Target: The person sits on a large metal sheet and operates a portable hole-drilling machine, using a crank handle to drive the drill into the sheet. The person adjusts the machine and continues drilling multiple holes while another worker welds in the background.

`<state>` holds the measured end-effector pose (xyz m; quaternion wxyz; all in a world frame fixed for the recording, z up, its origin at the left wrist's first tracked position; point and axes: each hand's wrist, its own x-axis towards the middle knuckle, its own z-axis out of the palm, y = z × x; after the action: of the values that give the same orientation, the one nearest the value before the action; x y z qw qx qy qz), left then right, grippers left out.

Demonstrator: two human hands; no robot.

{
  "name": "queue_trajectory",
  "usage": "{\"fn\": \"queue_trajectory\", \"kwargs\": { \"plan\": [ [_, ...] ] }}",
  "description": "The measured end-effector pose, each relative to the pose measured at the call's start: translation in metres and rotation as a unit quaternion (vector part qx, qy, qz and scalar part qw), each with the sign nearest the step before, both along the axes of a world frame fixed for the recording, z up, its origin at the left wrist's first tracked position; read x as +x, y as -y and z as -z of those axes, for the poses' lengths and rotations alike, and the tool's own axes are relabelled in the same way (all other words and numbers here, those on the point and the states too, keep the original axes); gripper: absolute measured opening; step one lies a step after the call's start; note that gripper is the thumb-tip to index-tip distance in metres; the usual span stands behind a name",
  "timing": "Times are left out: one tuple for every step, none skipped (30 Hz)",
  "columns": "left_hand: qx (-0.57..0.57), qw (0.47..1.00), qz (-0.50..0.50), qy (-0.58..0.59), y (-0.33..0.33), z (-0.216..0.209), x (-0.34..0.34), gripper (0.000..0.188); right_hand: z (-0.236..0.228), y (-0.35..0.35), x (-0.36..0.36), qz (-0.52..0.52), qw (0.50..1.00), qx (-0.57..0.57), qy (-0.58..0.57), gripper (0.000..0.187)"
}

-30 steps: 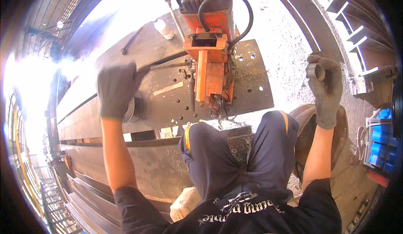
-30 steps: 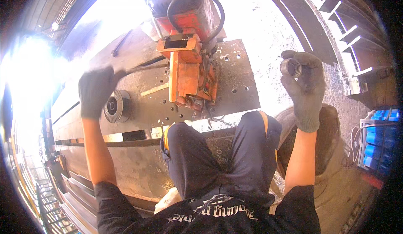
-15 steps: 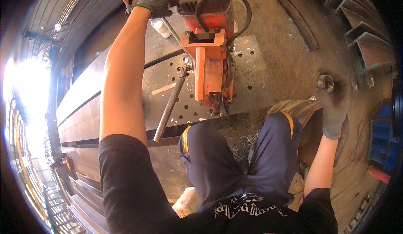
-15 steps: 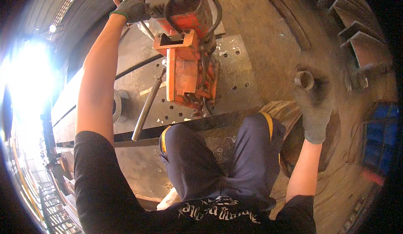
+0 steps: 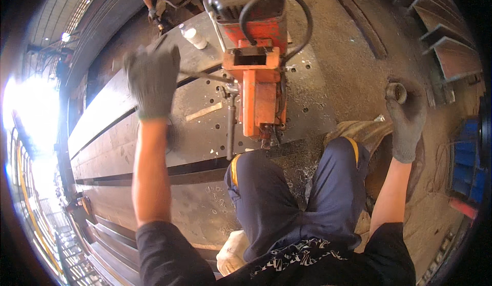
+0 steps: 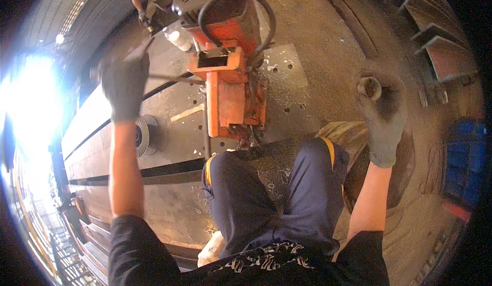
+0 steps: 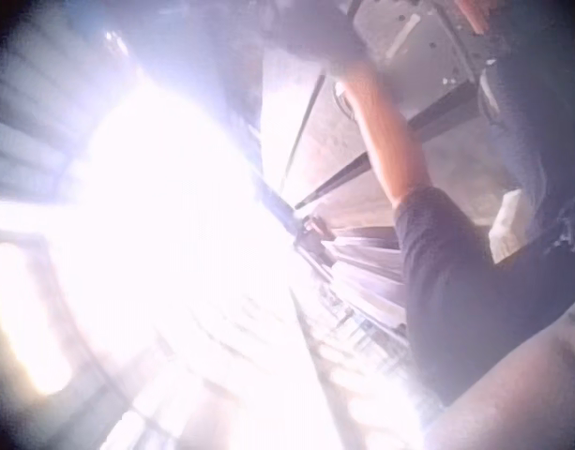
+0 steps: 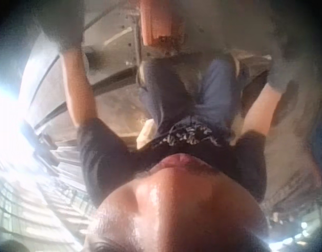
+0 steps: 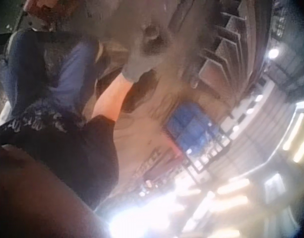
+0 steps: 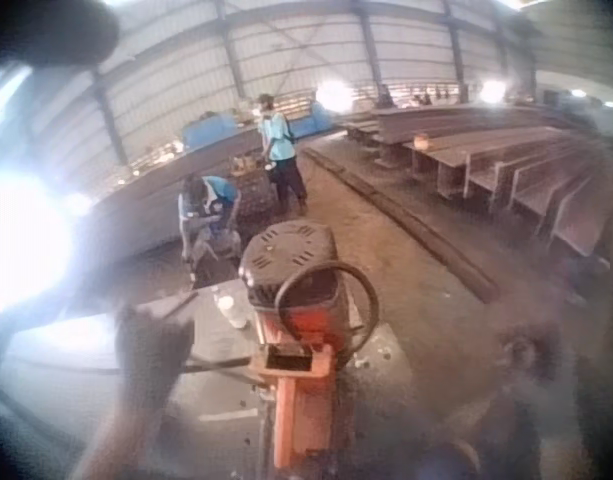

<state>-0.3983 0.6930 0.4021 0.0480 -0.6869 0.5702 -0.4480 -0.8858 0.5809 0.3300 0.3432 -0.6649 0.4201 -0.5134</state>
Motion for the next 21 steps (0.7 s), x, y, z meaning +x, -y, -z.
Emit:
{"fn": "queue_trajectory", "kwargs": {
  "plan": [
    [0.019,0.996,-0.082,-0.02,-0.021,0.009,-0.021,0.034,0.0,0.004,-0.002,-0.001,1.0,-0.01,-0.001,0.038],
    [0.04,0.985,-0.163,-0.04,-0.044,0.018,-0.042,0.039,0.002,0.007,-0.002,-0.003,1.0,-0.004,0.008,0.038],
    [0.017,0.988,-0.152,-0.034,-0.071,0.028,-0.055,0.039,0.004,0.011,-0.001,-0.008,1.0,0.002,0.02,0.037],
    [-0.007,0.989,-0.142,-0.028,-0.098,0.043,-0.066,0.039,0.007,0.016,0.002,-0.014,0.999,0.008,0.032,0.037],
    [0.04,0.964,-0.228,-0.134,-0.123,0.063,-0.082,0.037,0.008,0.019,0.004,-0.016,1.0,-0.012,0.019,0.037],
    [0.087,0.917,-0.306,-0.241,-0.142,0.092,-0.097,0.035,0.009,0.021,0.004,-0.014,0.999,-0.031,0.002,0.036],
    [0.085,0.879,-0.287,-0.372,-0.158,0.126,-0.105,0.034,0.012,0.022,0.004,-0.012,0.999,-0.048,-0.012,0.036],
    [0.081,0.824,-0.272,-0.49,-0.173,0.161,-0.104,0.033,0.016,0.021,0.009,-0.006,0.999,-0.033,-0.008,0.036],
    [0.083,0.777,-0.223,-0.582,-0.179,0.203,-0.088,0.033,0.016,0.02,0.015,0.0,1.0,-0.022,-0.004,0.037],
    [0.079,0.722,-0.18,-0.664,-0.185,0.24,-0.07,0.033,0.019,0.019,0.024,-0.003,1.0,-0.009,0.005,0.037],
    [0.081,0.713,-0.143,-0.681,-0.176,0.273,-0.058,0.034,0.021,0.018,0.029,-0.024,1.0,0.001,0.007,0.038],
    [0.083,0.703,-0.102,-0.699,-0.161,0.298,-0.047,0.036,0.023,0.015,0.033,-0.042,0.999,0.01,0.007,0.039],
    [0.103,0.704,-0.108,-0.694,-0.139,0.317,-0.041,0.038,0.022,0.014,0.034,-0.053,0.999,0.013,0.002,0.04],
    [0.12,0.706,-0.118,-0.688,-0.122,0.331,-0.035,0.04,0.024,0.014,0.035,-0.066,0.998,0.01,0.002,0.04],
    [0.125,0.707,-0.126,-0.684,-0.108,0.344,-0.029,0.041,0.025,0.014,0.036,-0.082,0.997,0.009,0.0,0.041],
    [0.128,0.709,-0.136,-0.68,-0.098,0.356,-0.022,0.041,0.026,0.013,0.04,-0.101,0.995,0.008,-0.001,0.042],
    [0.129,0.71,-0.149,-0.676,-0.092,0.364,-0.017,0.041,0.024,0.011,0.045,-0.121,0.993,0.002,-0.006,0.042],
    [0.123,0.704,-0.159,-0.681,-0.083,0.362,-0.022,0.041,0.02,0.007,0.049,-0.138,0.99,-0.003,-0.012,0.043],
    [0.115,0.698,-0.17,-0.686,-0.076,0.36,-0.028,0.04,0.016,0.003,0.054,-0.158,0.987,-0.007,-0.017,0.044],
    [0.105,0.696,-0.181,-0.686,-0.072,0.357,-0.027,0.039,0.013,-0.003,0.062,-0.179,0.984,-0.017,-0.01,0.046],
    [0.091,0.707,-0.146,-0.686,-0.075,0.354,-0.028,0.039,0.011,-0.01,0.071,-0.2,0.979,-0.027,-0.003,0.048]
  ]
}}
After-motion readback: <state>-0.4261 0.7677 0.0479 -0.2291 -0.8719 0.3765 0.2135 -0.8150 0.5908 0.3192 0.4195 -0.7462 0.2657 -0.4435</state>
